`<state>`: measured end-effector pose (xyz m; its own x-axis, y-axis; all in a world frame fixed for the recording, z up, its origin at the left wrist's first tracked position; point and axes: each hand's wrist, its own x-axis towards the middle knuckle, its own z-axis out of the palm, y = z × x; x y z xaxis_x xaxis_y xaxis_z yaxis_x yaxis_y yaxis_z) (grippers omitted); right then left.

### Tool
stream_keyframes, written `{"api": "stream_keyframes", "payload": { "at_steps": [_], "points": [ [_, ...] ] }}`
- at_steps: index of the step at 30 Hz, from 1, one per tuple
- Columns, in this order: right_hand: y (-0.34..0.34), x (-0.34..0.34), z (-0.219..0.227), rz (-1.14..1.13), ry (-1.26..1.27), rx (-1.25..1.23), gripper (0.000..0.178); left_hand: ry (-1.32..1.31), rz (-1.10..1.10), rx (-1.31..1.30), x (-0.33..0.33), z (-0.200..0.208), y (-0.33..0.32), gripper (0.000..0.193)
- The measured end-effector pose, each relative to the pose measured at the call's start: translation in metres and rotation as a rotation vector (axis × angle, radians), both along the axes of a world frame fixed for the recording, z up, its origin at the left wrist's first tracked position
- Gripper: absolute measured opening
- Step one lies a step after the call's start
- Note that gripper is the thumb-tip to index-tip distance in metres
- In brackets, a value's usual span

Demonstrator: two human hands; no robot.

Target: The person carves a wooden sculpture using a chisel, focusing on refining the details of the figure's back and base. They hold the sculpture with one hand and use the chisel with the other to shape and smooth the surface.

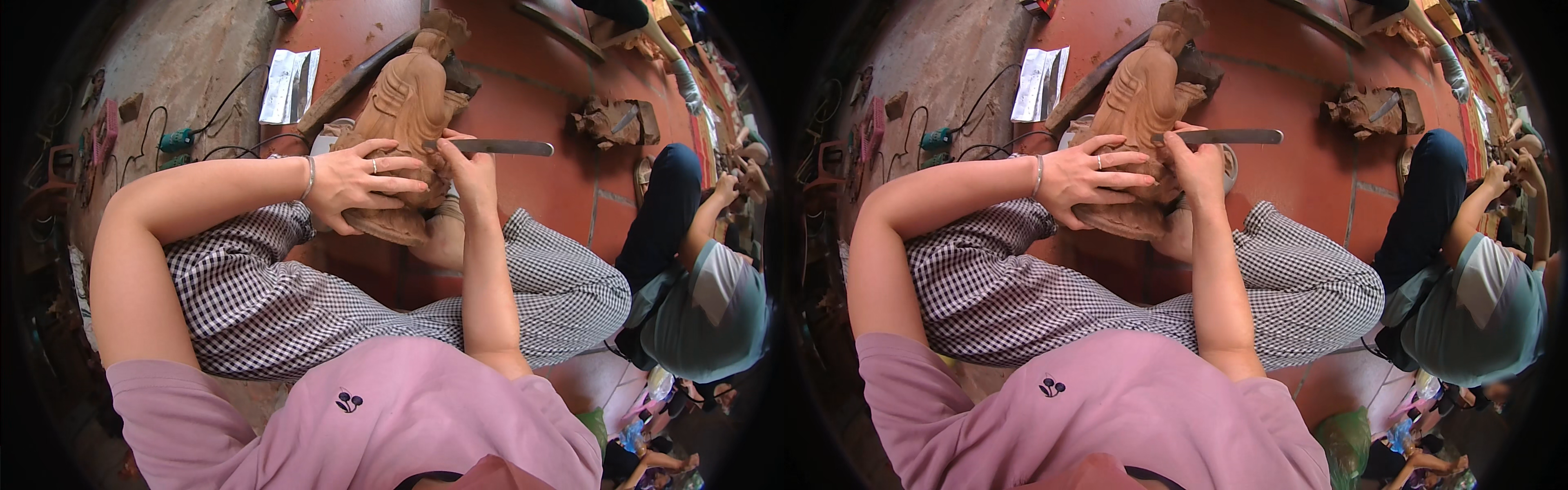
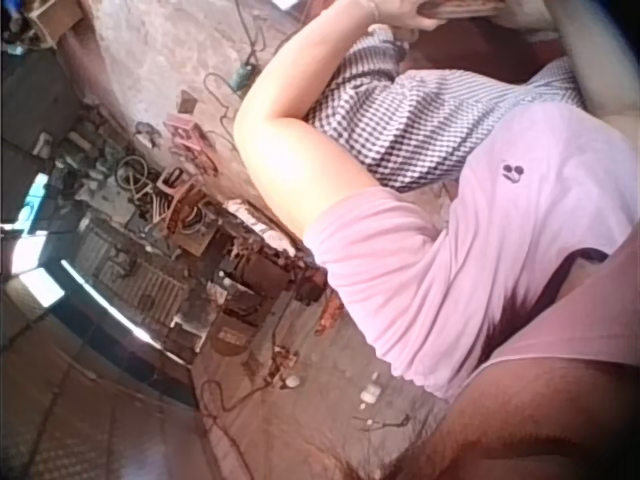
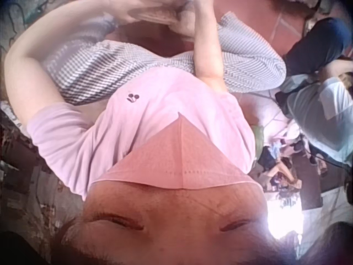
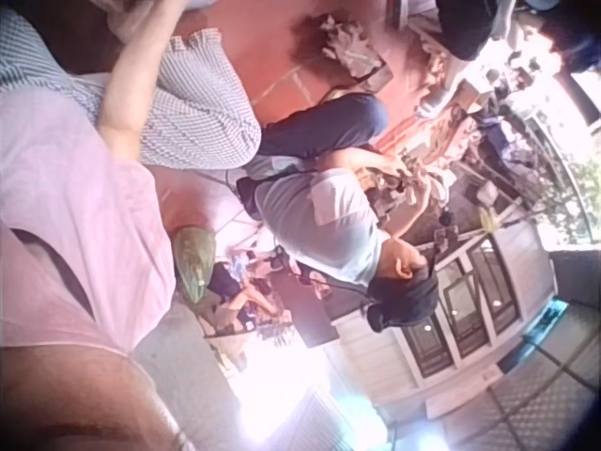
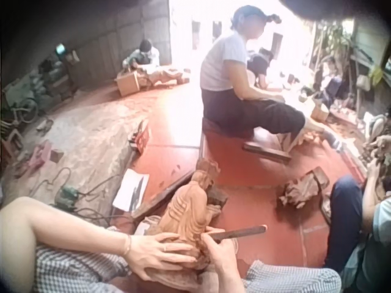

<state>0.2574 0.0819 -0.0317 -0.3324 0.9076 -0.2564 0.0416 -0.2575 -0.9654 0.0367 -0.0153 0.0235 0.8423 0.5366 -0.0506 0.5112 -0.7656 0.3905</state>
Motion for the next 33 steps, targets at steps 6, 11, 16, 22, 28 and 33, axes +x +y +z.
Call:
{"api": "stream_keyframes", "payload": {
  "at_steps": [6, 11, 16, 22, 28, 33],
  "points": [
    [0.012, 0.009, -0.004, 0.104, 0.043, -0.044, 0.023, -0.014, 0.007, -0.001, -0.003, 0.000, -0.003, 0.077],
    [0.005, 0.007, -0.005, 0.094, 0.036, 0.058, 0.021, 0.051, -0.012, 0.007, -0.001, 0.003, -0.001, 0.078],
    [0.017, 0.020, -0.002, 0.138, 0.150, -0.094, 0.017, -0.013, 0.011, 0.010, 0.000, -0.001, -0.002, 0.073],
    [0.010, 0.012, 0.000, 0.099, 0.085, -0.018, 0.015, -0.004, 0.015, 0.006, -0.001, 0.000, -0.003, 0.072],
    [0.017, 0.019, -0.003, 0.137, 0.126, -0.032, 0.014, 0.009, 0.007, 0.005, -0.001, -0.001, -0.002, 0.074],
    [0.010, 0.012, -0.007, 0.129, 0.036, -0.024, 0.016, 0.006, 0.007, 0.001, -0.001, 0.000, -0.002, 0.076]
  ]
}}
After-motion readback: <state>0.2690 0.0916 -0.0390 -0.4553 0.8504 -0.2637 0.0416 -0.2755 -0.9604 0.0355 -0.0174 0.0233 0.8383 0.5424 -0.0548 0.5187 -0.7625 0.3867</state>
